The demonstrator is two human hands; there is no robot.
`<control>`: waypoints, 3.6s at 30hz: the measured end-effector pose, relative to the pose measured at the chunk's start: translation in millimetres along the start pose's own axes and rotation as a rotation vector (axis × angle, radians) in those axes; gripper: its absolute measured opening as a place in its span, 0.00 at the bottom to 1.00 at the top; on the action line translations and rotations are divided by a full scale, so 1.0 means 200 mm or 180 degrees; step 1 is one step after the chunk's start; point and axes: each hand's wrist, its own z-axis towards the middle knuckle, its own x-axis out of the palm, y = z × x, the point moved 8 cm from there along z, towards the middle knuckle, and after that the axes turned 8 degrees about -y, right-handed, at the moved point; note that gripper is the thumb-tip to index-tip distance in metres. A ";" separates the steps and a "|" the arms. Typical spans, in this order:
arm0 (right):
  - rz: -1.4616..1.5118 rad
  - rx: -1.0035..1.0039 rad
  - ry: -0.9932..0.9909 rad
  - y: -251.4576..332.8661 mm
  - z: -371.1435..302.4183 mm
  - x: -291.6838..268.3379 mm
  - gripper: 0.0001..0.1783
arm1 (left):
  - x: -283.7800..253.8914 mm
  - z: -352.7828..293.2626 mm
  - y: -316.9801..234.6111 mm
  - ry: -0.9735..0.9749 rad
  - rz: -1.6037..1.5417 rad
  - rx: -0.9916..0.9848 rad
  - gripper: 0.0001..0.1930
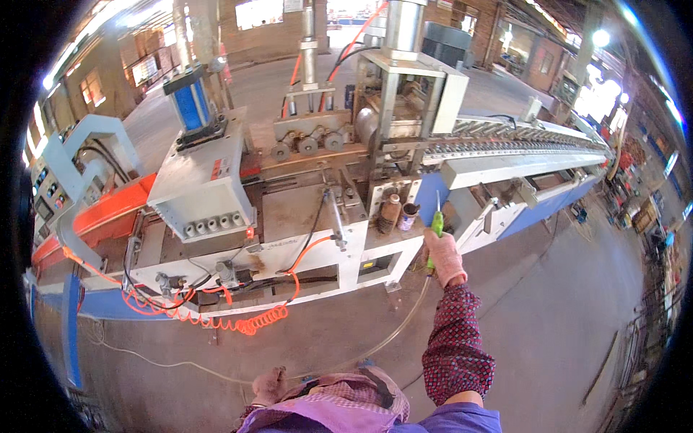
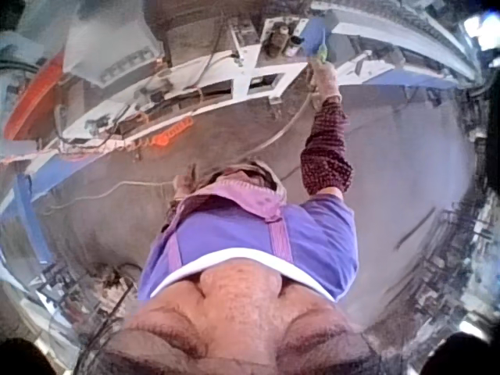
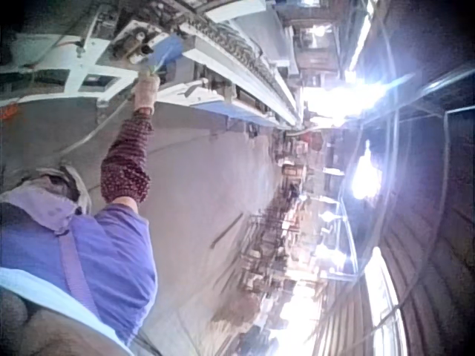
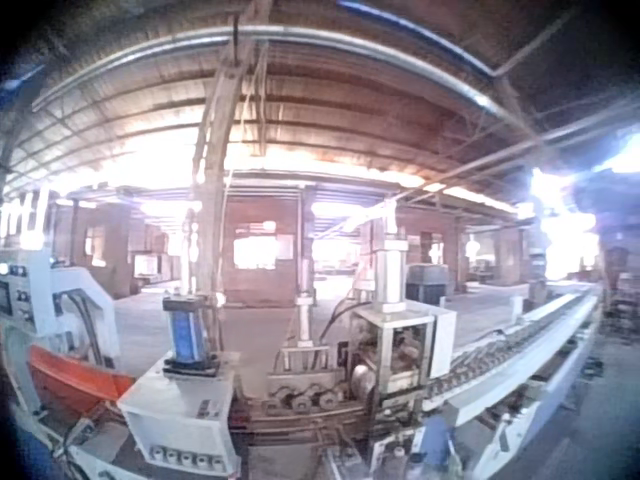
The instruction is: The person picks up long wooden planks from a large stack and places them onto a metal rack. They then use a green air nozzle to blow dust off the planks and the rack. The person continues to move planks from the stack to the rack, organizing them in a pile.
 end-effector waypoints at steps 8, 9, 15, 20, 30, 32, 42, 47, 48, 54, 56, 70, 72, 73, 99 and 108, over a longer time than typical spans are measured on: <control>0.1147 0.0569 -0.0475 -0.31 -0.07 -0.49 0.21 | -0.22 0.03 -0.22 -0.0856 -0.0372 0.0954 0.16; 0.1156 0.0645 -0.0479 -0.38 -0.10 -0.51 0.21 | -0.23 0.03 -0.24 -0.0777 -0.0275 0.0886 0.16; 0.1375 0.1283 -0.0405 -0.77 -0.24 -0.51 0.22 | -0.24 -0.03 -0.26 0.0004 -0.0418 0.0503 0.18; 0.1712 0.1907 0.0266 -1.12 -0.28 -0.21 0.17 | -0.19 -0.05 -0.07 -0.0176 0.0029 0.0358 0.16; 0.1443 0.2322 0.1843 -0.99 -0.15 0.61 0.09 | -0.22 -0.10 0.19 -0.0623 0.0575 -0.0559 0.16; 0.1320 0.2173 0.2075 -0.96 -0.11 0.68 0.09 | -0.17 -0.15 0.17 -0.0658 0.0462 -0.0548 0.15; 0.2007 0.2157 0.1037 -1.16 0.46 0.23 0.12 | 0.13 -0.19 -0.24 -0.0386 -0.1009 -0.0788 0.13; 0.2387 0.2008 0.0850 -1.21 0.59 0.08 0.12 | -0.19 -0.13 -0.57 -0.1028 -0.0207 -0.0359 0.12; 0.2387 0.2011 0.0817 -1.24 0.57 0.04 0.12 | -0.21 -0.13 -0.58 -0.1052 -0.0176 -0.0340 0.12; 0.1026 0.2813 0.0255 -2.04 -0.04 -0.19 0.17 | -0.24 -0.24 -0.43 -0.1252 -0.0051 -0.0151 0.10; 0.0755 0.4031 0.0149 -2.41 -0.44 -0.24 0.18 | -0.24 -0.27 -0.32 -0.1106 -0.0048 -0.0402 0.10; 0.2511 0.4298 0.1314 -1.74 -1.12 0.63 0.13 | -0.27 -0.51 0.47 -0.1822 -0.0374 -0.0439 0.06; 0.2626 0.4265 0.1217 -1.62 -1.24 0.70 0.13 | -0.17 -0.50 0.61 -0.1801 -0.0489 -0.0336 0.07; 0.2771 0.4520 0.1022 -1.64 -1.36 0.72 0.13 | -0.15 -0.47 0.69 -0.1662 -0.0553 -0.0355 0.07; -0.3978 -0.1087 0.3356 -1.36 -2.75 1.76 0.24 | 0.39 -1.56 1.96 -0.0348 -0.0326 -0.0255 0.09; -0.4144 -0.3056 0.5861 -1.38 -4.39 2.10 0.21 | 0.31 -1.94 2.33 -0.1282 -0.1564 -0.0617 0.14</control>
